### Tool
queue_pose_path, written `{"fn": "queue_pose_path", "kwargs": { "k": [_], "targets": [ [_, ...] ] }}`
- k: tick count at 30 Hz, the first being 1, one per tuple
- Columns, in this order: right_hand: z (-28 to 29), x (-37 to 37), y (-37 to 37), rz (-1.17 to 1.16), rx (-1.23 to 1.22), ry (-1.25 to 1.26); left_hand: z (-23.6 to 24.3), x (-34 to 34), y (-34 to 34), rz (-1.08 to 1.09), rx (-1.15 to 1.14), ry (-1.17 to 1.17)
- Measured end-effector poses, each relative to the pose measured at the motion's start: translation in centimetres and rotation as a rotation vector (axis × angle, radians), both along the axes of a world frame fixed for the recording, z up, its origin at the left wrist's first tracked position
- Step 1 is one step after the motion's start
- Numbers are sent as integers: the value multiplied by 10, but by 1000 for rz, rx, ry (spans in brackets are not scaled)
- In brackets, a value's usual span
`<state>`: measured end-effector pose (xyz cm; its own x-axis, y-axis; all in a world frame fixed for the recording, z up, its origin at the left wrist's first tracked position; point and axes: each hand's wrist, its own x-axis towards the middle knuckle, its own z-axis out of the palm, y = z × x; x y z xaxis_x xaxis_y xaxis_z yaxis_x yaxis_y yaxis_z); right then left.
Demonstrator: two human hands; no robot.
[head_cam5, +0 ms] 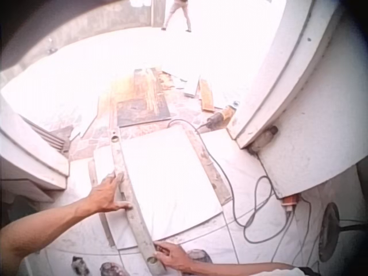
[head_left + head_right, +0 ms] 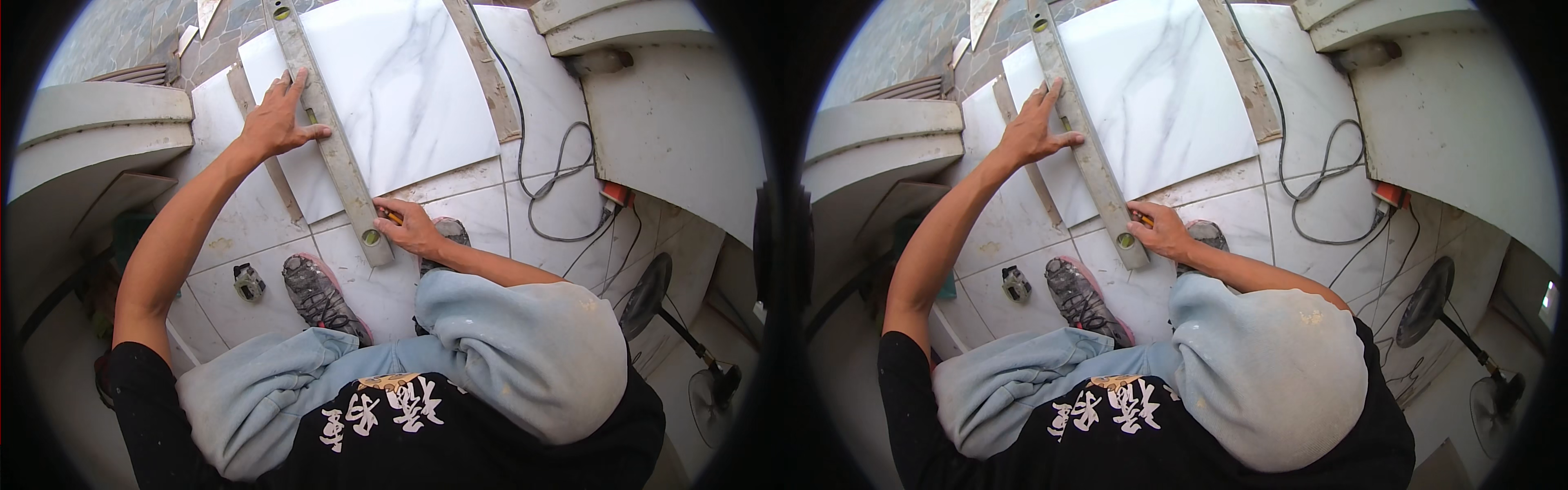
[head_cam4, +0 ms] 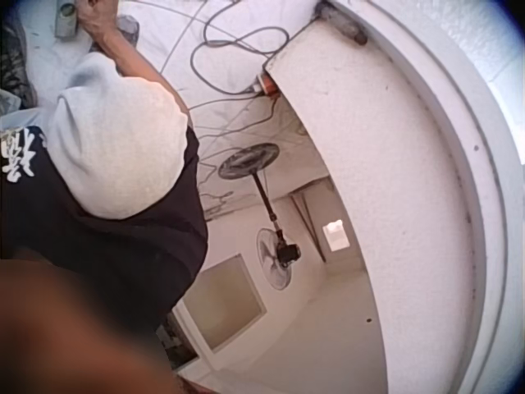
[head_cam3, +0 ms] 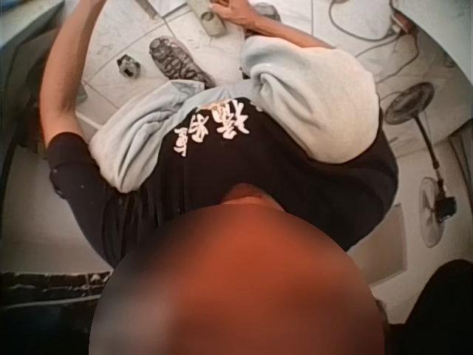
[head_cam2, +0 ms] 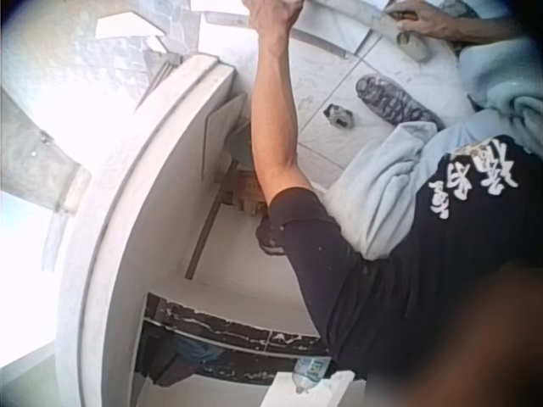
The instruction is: Measure and mark tiles for cutting.
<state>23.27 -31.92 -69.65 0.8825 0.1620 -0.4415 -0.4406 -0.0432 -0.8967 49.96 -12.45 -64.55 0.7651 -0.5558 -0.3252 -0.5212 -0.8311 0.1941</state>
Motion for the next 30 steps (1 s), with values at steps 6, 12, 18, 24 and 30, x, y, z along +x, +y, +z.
{"fn": "queue_pose_path", "kwargs": {
  "k": [6,12,18,24,30],
  "targets": [
    [-4,-1,1,-8,28,3,2,0,0,1,5,9],
    [-3,-1,0,-3,24,4,-1,0,1,-3,-7,5],
    [1,2,1,-18,-42,7,-2,0,1,-3,-7,-13],
    [8,4,-1,13,-51,17,-1,0,1,-4,-4,-11],
    [9,4,0,-8,-54,-1,-2,0,1,-12,-5,-14]
  ]
}}
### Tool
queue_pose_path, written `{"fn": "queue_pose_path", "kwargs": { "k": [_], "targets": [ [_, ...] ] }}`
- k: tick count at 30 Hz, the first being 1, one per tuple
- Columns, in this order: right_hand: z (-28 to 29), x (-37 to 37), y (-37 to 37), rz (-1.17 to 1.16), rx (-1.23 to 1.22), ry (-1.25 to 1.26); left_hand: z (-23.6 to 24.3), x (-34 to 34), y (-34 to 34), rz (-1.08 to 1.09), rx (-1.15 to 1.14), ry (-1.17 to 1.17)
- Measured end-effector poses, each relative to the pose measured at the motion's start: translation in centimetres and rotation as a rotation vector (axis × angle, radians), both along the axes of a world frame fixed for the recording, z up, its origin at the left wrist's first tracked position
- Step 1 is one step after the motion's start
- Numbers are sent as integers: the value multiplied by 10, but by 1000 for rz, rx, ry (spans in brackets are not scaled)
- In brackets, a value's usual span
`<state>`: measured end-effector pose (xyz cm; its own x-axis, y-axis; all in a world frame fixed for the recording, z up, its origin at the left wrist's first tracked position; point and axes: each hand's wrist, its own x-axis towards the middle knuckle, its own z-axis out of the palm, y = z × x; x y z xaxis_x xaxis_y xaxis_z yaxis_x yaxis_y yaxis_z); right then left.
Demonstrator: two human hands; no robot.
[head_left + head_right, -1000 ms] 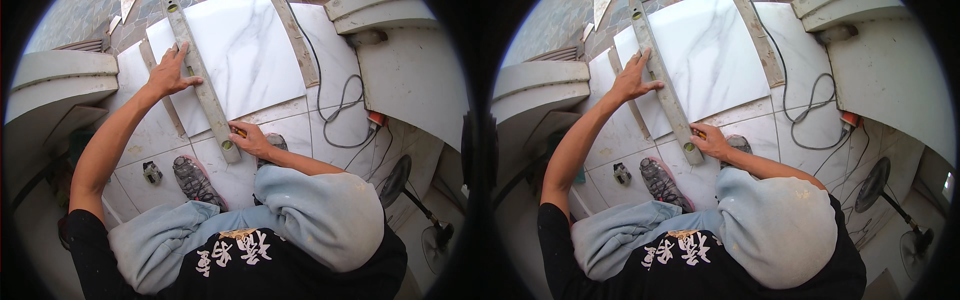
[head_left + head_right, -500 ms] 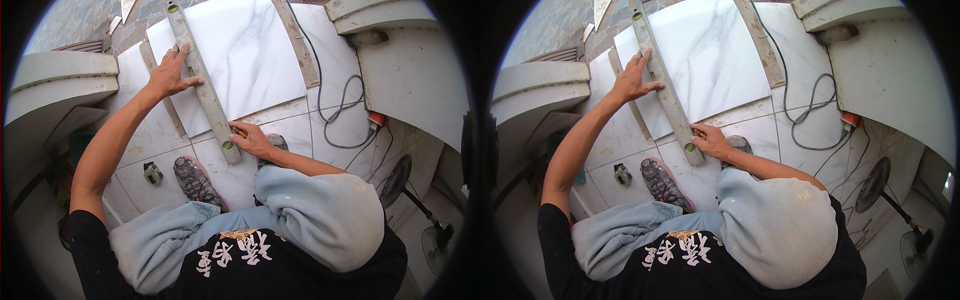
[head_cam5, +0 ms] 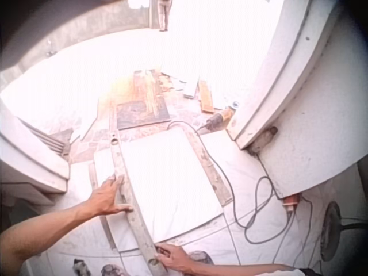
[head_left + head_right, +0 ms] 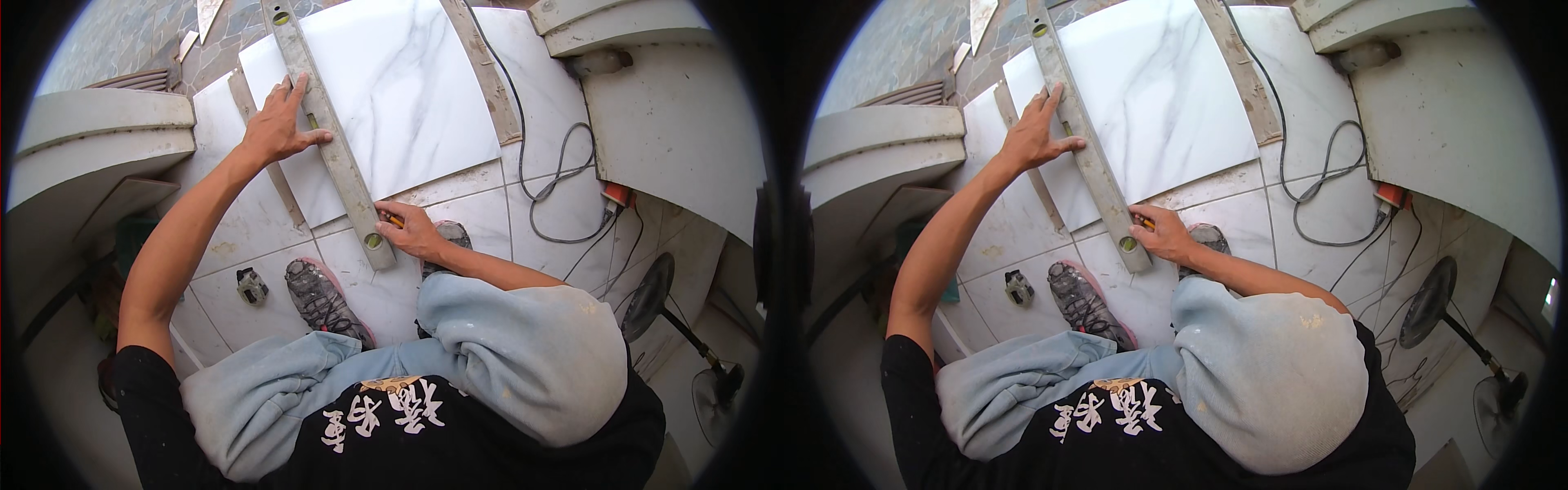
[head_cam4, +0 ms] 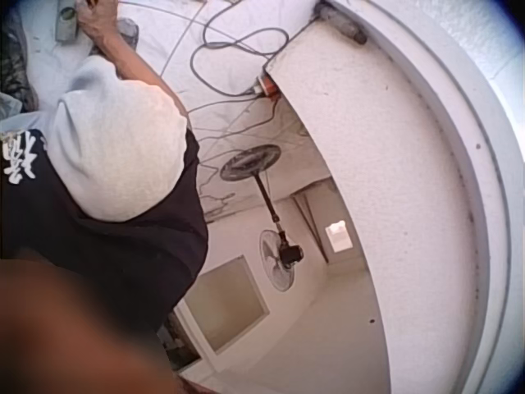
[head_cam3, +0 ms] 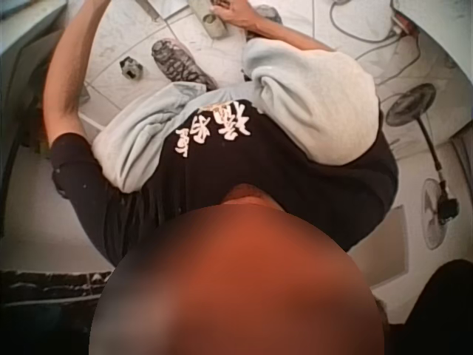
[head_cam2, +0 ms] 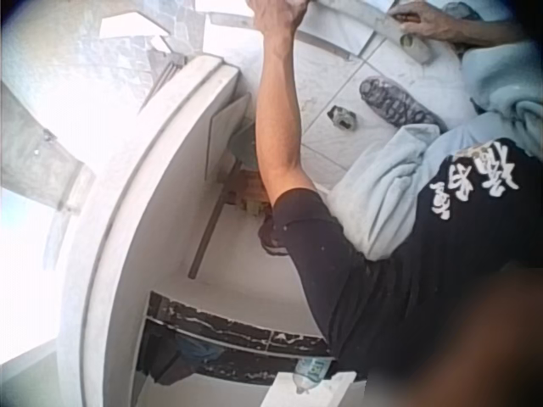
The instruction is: Measure and mark tiles for cutting.
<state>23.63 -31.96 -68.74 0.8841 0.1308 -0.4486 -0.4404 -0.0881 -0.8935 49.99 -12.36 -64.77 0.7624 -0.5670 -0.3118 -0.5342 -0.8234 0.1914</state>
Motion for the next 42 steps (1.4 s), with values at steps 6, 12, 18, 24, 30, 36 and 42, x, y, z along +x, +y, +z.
{"fn": "queue_pose_path", "kwargs": {
  "k": [6,12,18,24,30,36,42],
  "targets": [
    [-7,-1,0,8,-4,-18,-1,0,0,1,11,-1],
    [-12,-2,0,16,9,-24,-2,1,1,-1,15,-1],
    [-12,-2,0,21,1,-20,-3,0,1,-5,25,-1],
    [-14,-3,0,10,-4,-19,-1,1,0,-1,32,14],
    [-17,-3,2,-25,17,-48,2,0,-2,-8,41,34],
    [-18,-5,2,-33,30,-53,4,0,-4,-4,34,47],
    [-17,-3,1,-20,21,-59,2,-1,-2,-5,27,44]
  ]
}}
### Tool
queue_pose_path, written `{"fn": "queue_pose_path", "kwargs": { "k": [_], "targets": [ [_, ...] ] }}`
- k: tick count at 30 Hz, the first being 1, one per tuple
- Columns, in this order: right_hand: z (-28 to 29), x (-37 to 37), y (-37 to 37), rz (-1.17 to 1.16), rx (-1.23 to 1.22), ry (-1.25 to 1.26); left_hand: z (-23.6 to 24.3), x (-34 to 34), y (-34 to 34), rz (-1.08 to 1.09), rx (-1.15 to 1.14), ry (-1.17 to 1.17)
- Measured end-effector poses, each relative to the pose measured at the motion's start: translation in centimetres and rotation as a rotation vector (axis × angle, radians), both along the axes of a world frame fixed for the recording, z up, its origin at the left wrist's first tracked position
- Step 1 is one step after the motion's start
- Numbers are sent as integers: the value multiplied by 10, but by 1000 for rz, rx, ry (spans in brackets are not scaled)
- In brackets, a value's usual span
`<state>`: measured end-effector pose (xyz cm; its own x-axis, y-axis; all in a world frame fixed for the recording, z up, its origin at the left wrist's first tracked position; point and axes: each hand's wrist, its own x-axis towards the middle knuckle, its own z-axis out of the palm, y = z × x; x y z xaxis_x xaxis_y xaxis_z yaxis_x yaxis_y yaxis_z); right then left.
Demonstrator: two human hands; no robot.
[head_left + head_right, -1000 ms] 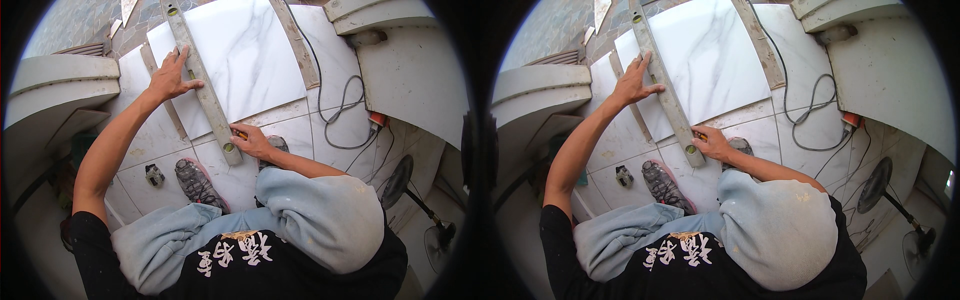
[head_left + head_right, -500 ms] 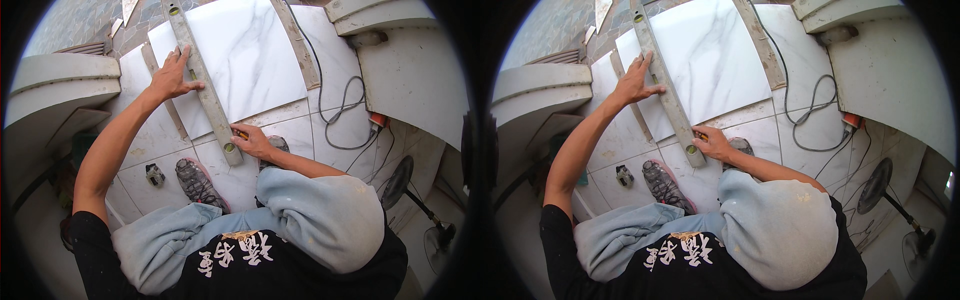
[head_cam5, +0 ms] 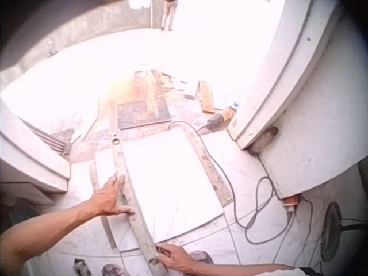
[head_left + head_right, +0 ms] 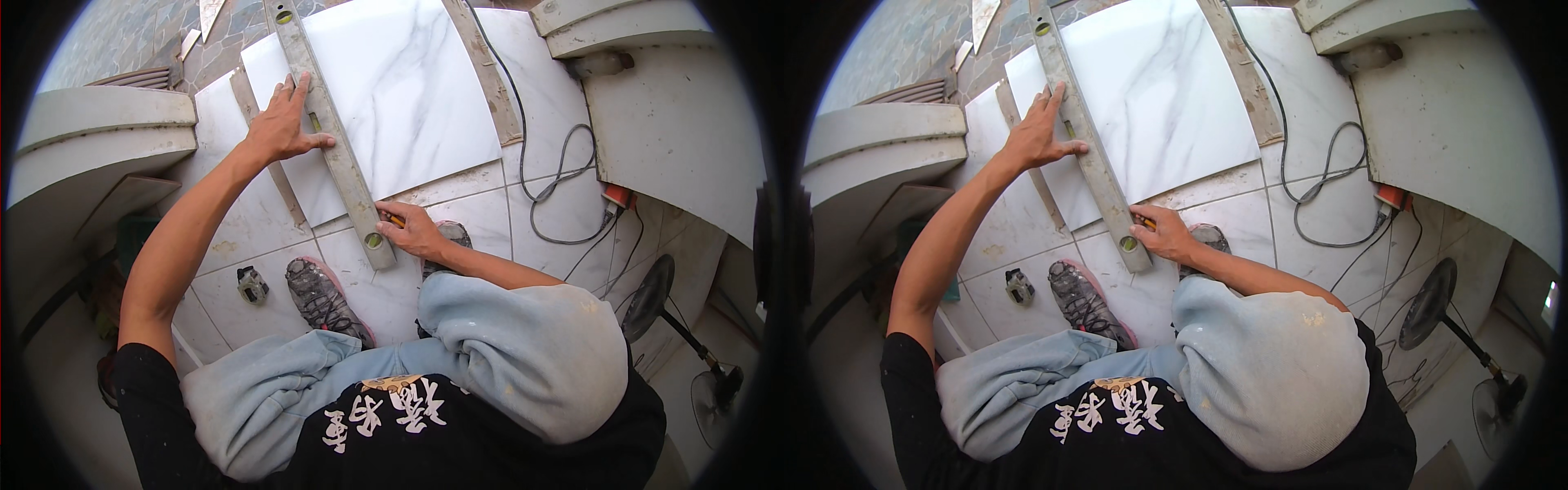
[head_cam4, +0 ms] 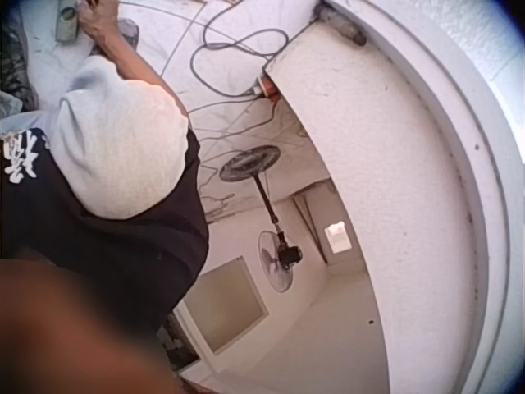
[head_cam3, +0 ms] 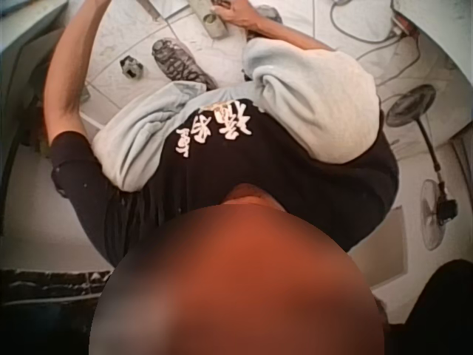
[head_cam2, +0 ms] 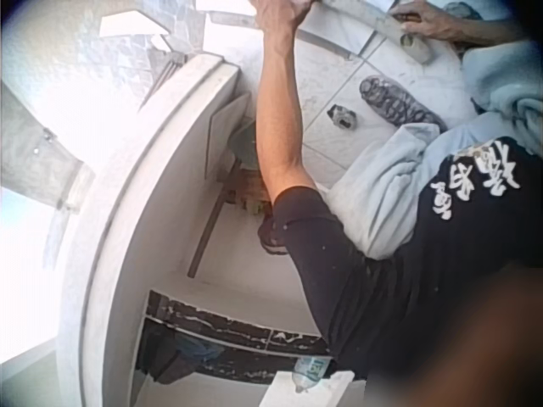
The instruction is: Measure and mark tiles for cutting.
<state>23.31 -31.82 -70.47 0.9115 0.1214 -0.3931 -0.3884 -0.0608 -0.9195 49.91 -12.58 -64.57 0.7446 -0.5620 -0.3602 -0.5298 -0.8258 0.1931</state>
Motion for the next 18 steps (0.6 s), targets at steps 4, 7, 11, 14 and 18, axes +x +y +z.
{"fn": "queue_pose_path", "kwargs": {
  "k": [4,7,11,14,18],
  "targets": [
    [2,0,-2,56,8,46,-1,0,0,-5,4,-1],
    [2,0,-2,56,4,51,-1,0,0,-5,14,-4],
    [6,3,-2,39,24,25,1,0,0,-4,-1,-5],
    [16,6,-6,63,-43,66,1,0,0,-8,5,-8],
    [33,16,-22,51,-212,75,0,1,0,-8,-2,-3]
  ]
}}
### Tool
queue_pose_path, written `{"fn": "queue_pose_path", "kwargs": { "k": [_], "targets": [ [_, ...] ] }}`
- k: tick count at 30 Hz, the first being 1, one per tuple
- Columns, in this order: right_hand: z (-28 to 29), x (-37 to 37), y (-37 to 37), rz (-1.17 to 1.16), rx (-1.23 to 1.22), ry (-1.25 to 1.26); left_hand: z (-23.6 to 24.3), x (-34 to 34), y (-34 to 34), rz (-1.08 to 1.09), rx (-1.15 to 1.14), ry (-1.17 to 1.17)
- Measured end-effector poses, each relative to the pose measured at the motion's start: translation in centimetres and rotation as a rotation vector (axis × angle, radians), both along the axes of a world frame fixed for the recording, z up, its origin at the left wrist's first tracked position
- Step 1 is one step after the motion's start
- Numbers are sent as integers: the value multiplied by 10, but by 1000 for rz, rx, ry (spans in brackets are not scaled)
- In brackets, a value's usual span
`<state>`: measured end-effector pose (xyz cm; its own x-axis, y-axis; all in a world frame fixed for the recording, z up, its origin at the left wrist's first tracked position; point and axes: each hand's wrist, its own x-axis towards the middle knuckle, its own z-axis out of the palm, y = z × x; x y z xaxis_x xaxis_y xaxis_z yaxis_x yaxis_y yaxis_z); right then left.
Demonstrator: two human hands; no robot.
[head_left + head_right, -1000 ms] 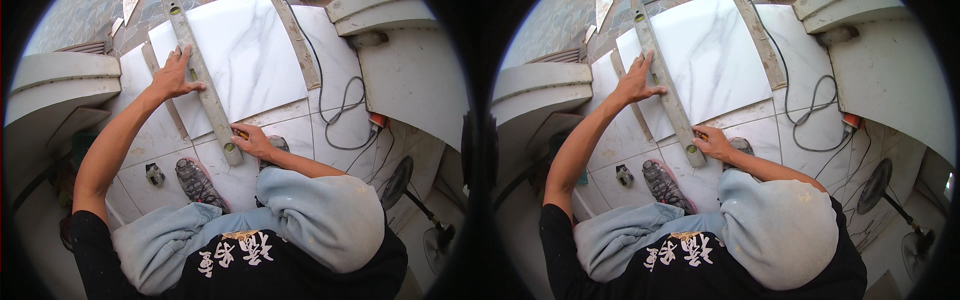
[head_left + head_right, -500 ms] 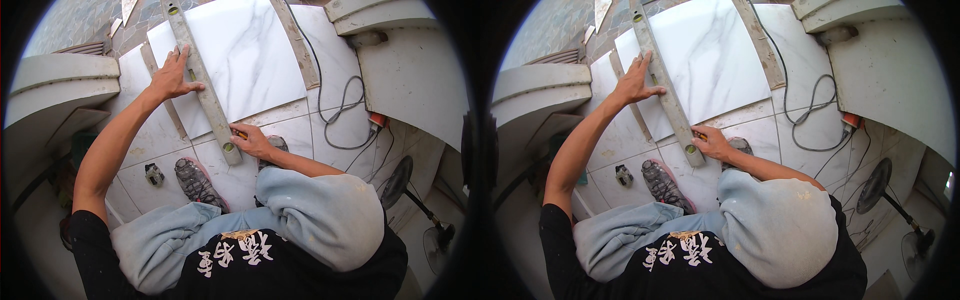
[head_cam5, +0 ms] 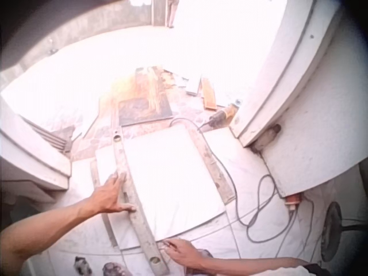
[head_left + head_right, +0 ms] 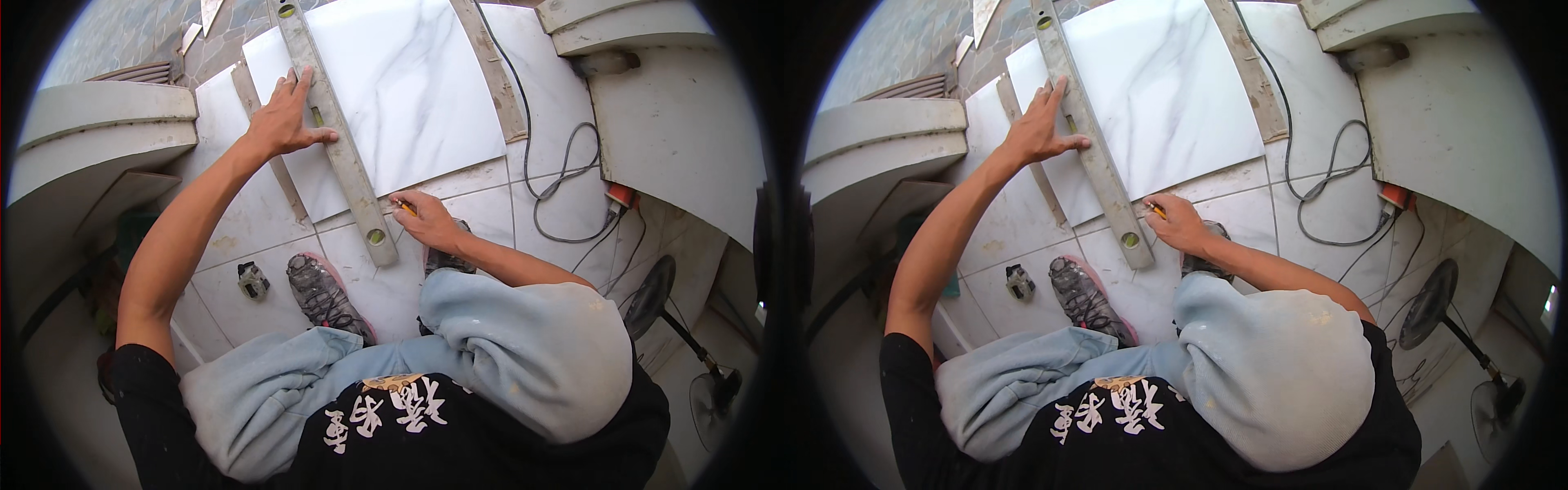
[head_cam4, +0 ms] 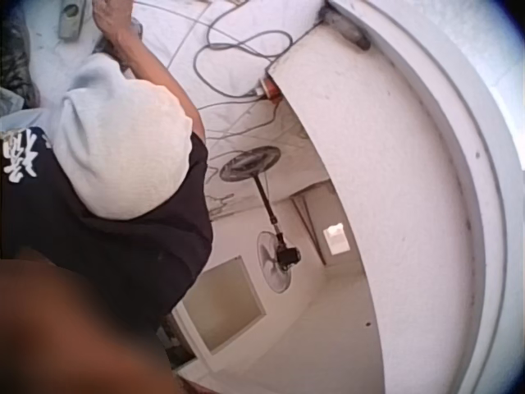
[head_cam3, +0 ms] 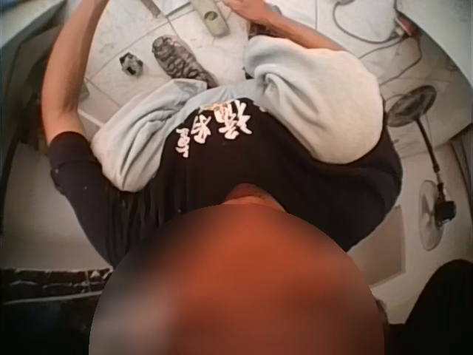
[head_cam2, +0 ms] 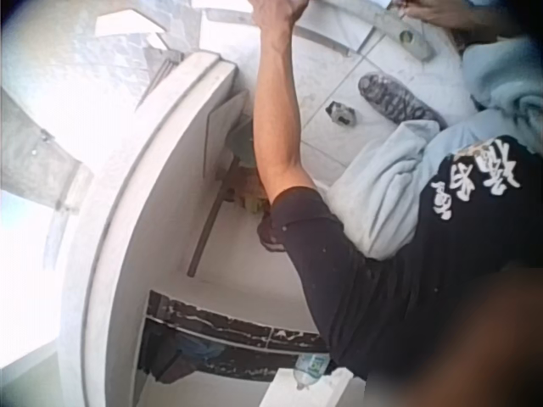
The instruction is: Measure and mark tiles for cutting.
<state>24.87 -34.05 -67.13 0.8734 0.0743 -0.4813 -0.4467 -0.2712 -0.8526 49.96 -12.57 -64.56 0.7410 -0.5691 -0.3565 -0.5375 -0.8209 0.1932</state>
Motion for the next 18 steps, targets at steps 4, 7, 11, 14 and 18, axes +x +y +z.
{"fn": "queue_pose_path", "kwargs": {
  "k": [4,7,11,14,18],
  "targets": [
    [16,24,-21,95,-124,-89,-2,0,1,-4,-14,-3],
    [27,55,-34,186,-234,-226,0,-1,0,4,-20,5],
    [37,117,-44,37,-109,-238,6,-1,-3,31,9,9],
    [36,171,-44,-30,-143,-354,9,0,-4,49,54,93],
    [25,232,-27,0,-261,-628,11,0,-4,38,2,79]
  ]
}}
